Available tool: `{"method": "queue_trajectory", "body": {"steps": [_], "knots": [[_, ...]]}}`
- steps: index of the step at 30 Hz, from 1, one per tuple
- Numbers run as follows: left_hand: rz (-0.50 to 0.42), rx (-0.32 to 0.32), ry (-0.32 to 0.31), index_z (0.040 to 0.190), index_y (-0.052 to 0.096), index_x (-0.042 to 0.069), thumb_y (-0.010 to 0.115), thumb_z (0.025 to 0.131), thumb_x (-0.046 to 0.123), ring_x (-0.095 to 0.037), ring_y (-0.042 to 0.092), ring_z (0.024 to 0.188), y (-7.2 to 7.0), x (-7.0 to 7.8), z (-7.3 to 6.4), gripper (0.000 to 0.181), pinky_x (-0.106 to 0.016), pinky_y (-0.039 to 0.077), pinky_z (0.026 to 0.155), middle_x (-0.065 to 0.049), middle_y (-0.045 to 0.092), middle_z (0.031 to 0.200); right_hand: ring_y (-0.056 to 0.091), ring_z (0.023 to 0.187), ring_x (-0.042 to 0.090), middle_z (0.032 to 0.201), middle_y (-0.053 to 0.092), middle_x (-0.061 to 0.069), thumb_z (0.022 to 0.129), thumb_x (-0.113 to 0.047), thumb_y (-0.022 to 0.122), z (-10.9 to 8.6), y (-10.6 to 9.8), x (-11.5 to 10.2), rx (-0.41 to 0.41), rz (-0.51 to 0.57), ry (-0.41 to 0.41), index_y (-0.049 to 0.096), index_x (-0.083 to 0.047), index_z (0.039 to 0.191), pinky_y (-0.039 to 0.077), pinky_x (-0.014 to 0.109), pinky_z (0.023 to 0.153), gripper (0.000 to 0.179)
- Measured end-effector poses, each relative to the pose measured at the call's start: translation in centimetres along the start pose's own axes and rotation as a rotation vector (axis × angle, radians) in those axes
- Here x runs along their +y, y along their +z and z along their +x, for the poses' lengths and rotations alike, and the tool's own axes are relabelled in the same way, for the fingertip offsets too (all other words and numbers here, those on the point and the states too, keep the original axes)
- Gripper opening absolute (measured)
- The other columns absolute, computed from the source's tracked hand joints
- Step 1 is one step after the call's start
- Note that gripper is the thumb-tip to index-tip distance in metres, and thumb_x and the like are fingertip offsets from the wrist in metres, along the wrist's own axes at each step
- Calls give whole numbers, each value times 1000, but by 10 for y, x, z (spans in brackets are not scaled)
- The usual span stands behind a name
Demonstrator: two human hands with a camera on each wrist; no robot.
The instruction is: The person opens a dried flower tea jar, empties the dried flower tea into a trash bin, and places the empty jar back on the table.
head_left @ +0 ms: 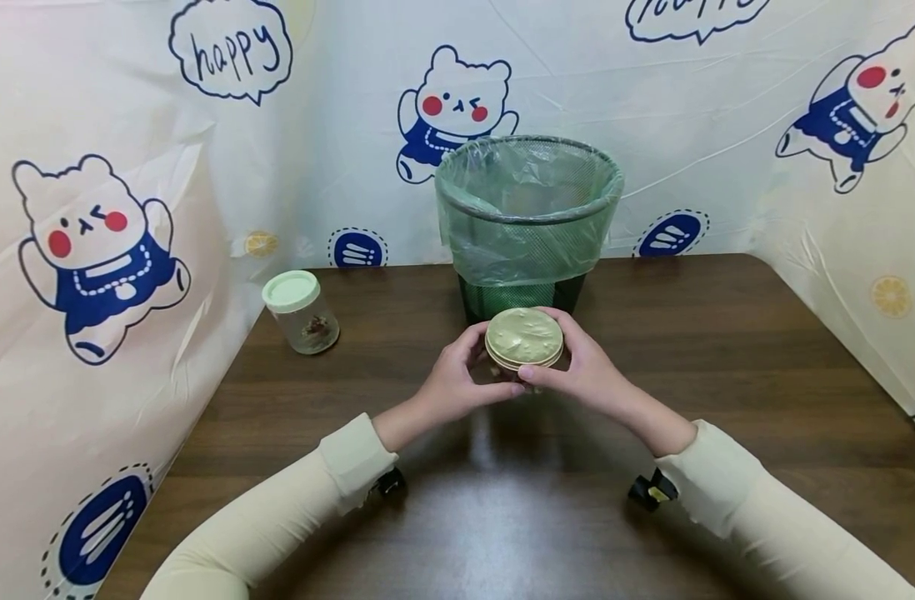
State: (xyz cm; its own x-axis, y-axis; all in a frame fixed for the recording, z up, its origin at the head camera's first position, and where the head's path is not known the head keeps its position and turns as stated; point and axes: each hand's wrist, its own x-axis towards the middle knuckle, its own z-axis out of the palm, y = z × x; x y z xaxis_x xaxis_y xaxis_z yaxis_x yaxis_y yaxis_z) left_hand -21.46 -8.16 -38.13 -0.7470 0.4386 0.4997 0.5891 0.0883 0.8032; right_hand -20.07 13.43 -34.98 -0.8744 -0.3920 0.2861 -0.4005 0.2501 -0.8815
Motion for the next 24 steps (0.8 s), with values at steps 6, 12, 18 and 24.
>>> {"method": "queue_trajectory", "body": {"steps": [6,12,18,24], "knots": [[-64,-55,-35,138,42,-3,82,73,-4,-24,57,117,-4,-1,5,76,-38,46,97,-17,55,131,48,118,23,137,47,12,85,-17,74,9,-11,9,-131,98,-76,35,-5,144,42,25,96,72],[-73,-83,-64,136,44,-2,80,74,-3,-20,56,119,-7,-2,7,73,-34,44,99,-14,55,131,46,121,23,138,45,14,88,-23,73,15,-18,17,-232,133,-128,32,-4,145,41,26,98,73],[-110,-99,-75,136,45,0,80,75,-1,-19,55,120,-7,-2,10,70,-35,44,99,-12,55,130,46,121,22,136,47,12,87,-26,73,20,-23,20,-273,162,-153,32,-6,146,42,27,97,74],[-114,-70,-83,137,44,-2,80,74,-4,-22,55,120,-7,-1,12,72,-36,43,100,-15,55,131,47,122,20,139,44,18,86,-31,74,18,-24,19,-223,214,-189,30,0,146,42,27,97,80]]}}
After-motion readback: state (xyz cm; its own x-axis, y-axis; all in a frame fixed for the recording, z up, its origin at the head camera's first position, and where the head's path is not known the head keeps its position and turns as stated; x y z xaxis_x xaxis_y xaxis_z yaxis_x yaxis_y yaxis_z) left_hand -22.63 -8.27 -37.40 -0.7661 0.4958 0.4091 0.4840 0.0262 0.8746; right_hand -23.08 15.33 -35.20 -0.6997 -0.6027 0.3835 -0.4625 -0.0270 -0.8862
